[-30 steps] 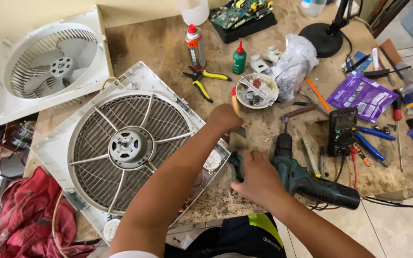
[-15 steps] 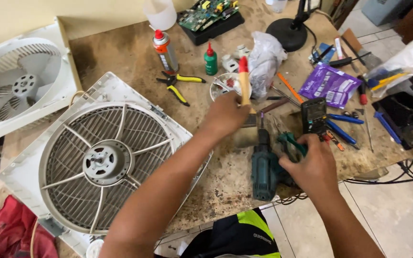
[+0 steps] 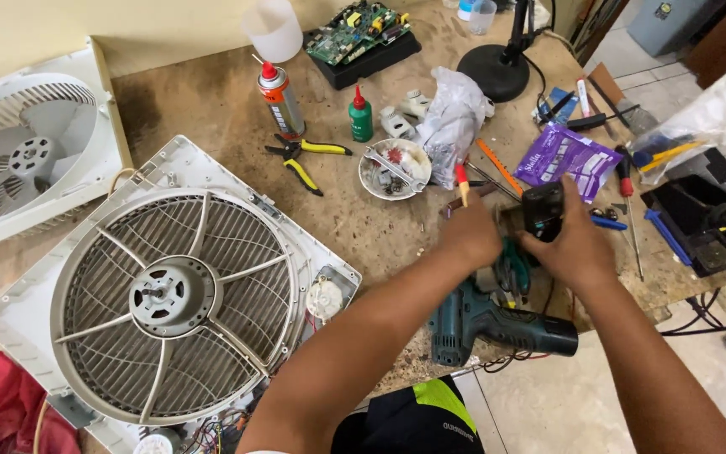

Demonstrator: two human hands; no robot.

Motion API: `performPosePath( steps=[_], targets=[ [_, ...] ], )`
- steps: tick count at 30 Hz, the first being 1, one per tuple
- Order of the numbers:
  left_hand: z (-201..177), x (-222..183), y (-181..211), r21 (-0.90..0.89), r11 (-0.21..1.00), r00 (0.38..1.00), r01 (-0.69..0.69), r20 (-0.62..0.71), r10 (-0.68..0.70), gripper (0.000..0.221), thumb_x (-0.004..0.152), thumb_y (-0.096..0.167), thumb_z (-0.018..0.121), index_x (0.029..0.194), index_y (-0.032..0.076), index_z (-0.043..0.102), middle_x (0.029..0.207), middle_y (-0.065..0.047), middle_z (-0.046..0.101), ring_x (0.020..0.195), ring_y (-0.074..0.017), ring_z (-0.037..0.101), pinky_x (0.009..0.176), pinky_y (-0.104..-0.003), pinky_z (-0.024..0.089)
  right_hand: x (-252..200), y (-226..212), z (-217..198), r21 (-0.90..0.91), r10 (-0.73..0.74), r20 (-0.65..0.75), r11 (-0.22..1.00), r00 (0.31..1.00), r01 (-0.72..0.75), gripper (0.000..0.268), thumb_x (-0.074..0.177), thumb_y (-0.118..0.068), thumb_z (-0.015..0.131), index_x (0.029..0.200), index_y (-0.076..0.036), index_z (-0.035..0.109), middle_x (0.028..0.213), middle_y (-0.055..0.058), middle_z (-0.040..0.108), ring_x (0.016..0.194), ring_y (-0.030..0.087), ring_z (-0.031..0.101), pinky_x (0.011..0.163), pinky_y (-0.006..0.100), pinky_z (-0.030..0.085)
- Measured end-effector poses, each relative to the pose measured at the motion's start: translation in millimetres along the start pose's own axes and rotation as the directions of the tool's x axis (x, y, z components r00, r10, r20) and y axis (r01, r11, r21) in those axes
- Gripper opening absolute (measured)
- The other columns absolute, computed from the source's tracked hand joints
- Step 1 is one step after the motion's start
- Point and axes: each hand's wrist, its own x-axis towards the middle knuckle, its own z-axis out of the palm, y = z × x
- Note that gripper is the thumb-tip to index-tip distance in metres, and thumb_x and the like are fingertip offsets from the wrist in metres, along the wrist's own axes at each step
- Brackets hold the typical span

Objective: Disassembling an electric fan and testing its electrical components using a power drill and a digital multimeter.

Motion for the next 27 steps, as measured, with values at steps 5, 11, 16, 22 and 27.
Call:
performPosePath(
  steps=[5, 11, 16, 22, 27],
  targets=[
    [5, -2, 18, 0.034, 0.999, 0.999, -0.041, 0.029, 0.040, 0.077, 0.092, 0.008, 0.052, 0.157, -0.012, 0.016, 0.135, -0.039, 0.056, 0.125, -0.0552, 0.059, 0.101, -0.062, 0.052, 11, 30, -3, 0.005, 0.003, -0.034, 1.000, 0.999, -0.002, 0.106, 0.079, -0.028, 0.080, 0.167, -0.017, 0.021, 0.151, 0.027, 0.050, 0.134, 0.048, 0.053, 0.110, 0.060, 0.043],
    [42, 42, 26, 0.129, 0.972, 0.974, -0.196, -0.086, 0.208, 0.067, 0.100, 0.015, 0.053, 0.154, -0.015, 0.025, 0.126, -0.038, 0.061, 0.114, -0.0505, 0.067, 0.086, -0.060, 0.061, 5, 38, -26, -0.010, 0.028, -0.055, 1.000, 0.998, -0.029, 0.103, 0.083, -0.025, 0.076, 0.168, -0.018, 0.019, 0.146, 0.026, 0.052, 0.133, 0.048, 0.054, 0.106, 0.062, 0.046],
    [53, 82, 15, -0.077, 0.978, 0.971, -0.196, -0.153, 0.182, 0.061, 0.102, 0.023, 0.047, 0.152, -0.008, 0.032, 0.126, -0.039, 0.061, 0.114, -0.0536, 0.066, 0.085, -0.065, 0.059, 9, 58, -18, -0.089, 0.054, -0.064, 0.994, 0.996, -0.059, 0.104, 0.081, -0.032, 0.075, 0.168, -0.027, 0.019, 0.145, 0.019, 0.054, 0.132, 0.044, 0.056, 0.104, 0.061, 0.048],
    [32, 98, -9, 0.375, 0.909, 0.910, -0.181, -0.286, 0.299, 0.046, 0.101, 0.038, 0.055, 0.127, 0.001, 0.064, 0.111, -0.020, 0.064, 0.101, -0.0402, 0.072, 0.077, -0.054, 0.063, -13, 59, 17, -0.308, -0.259, -0.302, 0.937, 0.918, 0.163, 0.069, 0.078, -0.038, 0.083, 0.141, -0.022, 0.062, 0.123, 0.013, 0.055, 0.117, 0.041, 0.062, 0.092, 0.052, 0.054],
    [45, 149, -41, 0.678, 0.734, 0.939, -0.037, -0.228, 0.259, 0.024, 0.097, 0.015, 0.058, 0.105, 0.007, 0.079, 0.098, -0.015, 0.071, 0.096, -0.0350, 0.071, 0.078, -0.049, 0.059, -10, 59, 32, -0.237, -0.482, 0.388, 0.772, 0.786, 0.590, 0.046, 0.078, -0.026, 0.080, 0.124, -0.023, 0.073, 0.128, 0.010, 0.055, 0.105, 0.044, 0.066, 0.077, 0.057, 0.064]
  ],
)
